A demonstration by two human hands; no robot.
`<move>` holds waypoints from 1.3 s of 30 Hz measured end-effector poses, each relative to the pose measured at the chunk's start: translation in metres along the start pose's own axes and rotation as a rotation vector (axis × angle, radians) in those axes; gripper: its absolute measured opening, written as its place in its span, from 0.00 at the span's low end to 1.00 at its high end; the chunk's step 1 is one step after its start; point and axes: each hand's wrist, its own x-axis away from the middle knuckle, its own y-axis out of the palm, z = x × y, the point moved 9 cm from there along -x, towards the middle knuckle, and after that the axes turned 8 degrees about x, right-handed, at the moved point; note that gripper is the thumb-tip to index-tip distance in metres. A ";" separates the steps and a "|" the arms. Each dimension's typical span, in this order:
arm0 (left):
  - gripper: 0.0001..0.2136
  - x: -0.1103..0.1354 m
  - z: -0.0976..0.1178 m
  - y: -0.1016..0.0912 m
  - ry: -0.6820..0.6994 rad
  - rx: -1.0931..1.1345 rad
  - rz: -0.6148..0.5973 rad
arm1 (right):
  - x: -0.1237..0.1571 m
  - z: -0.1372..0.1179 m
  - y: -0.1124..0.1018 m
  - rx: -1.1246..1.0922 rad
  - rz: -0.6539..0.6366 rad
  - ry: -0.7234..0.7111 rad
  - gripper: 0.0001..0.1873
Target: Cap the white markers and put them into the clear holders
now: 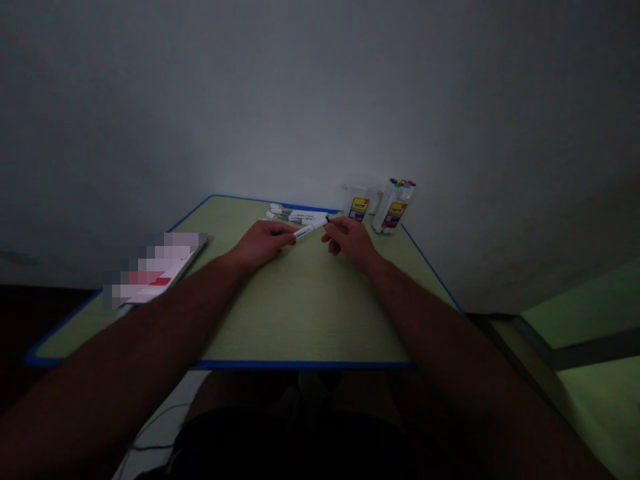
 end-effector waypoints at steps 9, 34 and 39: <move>0.15 0.001 0.008 0.000 0.094 -0.077 -0.015 | 0.000 -0.001 -0.003 -0.014 0.025 -0.016 0.07; 0.13 -0.005 0.009 -0.022 0.160 0.010 0.159 | -0.002 0.005 -0.032 -0.108 0.258 0.046 0.06; 0.15 -0.007 0.009 -0.024 0.186 0.023 0.172 | -0.004 0.006 -0.034 -0.103 0.274 0.049 0.04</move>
